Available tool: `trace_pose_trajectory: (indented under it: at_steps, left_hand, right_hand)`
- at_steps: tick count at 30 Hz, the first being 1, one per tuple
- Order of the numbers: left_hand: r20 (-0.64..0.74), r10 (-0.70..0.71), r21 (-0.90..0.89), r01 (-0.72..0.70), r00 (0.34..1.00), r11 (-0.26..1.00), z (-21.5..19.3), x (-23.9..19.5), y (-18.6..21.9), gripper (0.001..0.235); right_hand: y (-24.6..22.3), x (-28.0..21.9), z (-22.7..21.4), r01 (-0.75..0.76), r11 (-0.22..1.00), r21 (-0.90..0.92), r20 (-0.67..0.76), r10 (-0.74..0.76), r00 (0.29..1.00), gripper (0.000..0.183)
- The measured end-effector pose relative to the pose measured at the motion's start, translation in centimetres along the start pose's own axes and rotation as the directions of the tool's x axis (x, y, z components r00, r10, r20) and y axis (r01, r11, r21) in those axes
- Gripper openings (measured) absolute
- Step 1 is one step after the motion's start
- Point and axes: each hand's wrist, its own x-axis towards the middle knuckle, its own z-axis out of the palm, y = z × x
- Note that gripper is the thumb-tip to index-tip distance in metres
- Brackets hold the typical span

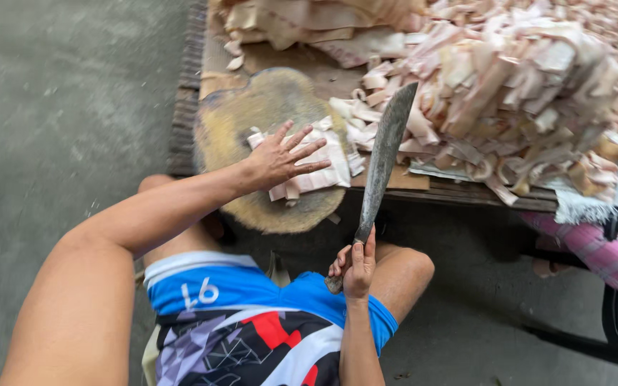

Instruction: The person sits at a low wooden table and uses a large knife to slice sheets of pale meat into strips on a round wooden cutting board. The person repeatedly picks up sheets of meat, cuts them into smaller pieces, and places the cut strips onto a pile on the table.

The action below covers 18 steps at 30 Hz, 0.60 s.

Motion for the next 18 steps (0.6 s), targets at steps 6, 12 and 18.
trace_pose_trajectory:
  at_steps: [6,12,18]
  left_hand:
    - [0.436,0.222,-0.176,-0.160,0.872,0.971,-4.0,7.4,0.1,0.109]
    - [0.504,0.187,-0.203,-0.094,0.843,0.975,-5.3,7.2,-1.1,0.113]
    - [0.286,0.041,-0.223,0.025,0.957,0.974,1.6,3.7,-1.5,0.053]
  right_hand:
    - [-1.4,0.5,-2.1,0.051,0.990,0.132,-0.138,-0.032,0.990,0.063]
    - [-2.0,0.5,-2.5,0.054,0.964,0.258,-0.151,-0.015,0.988,0.063]
    - [-1.5,1.1,-2.3,-0.021,0.963,0.270,-0.106,0.052,0.993,0.064]
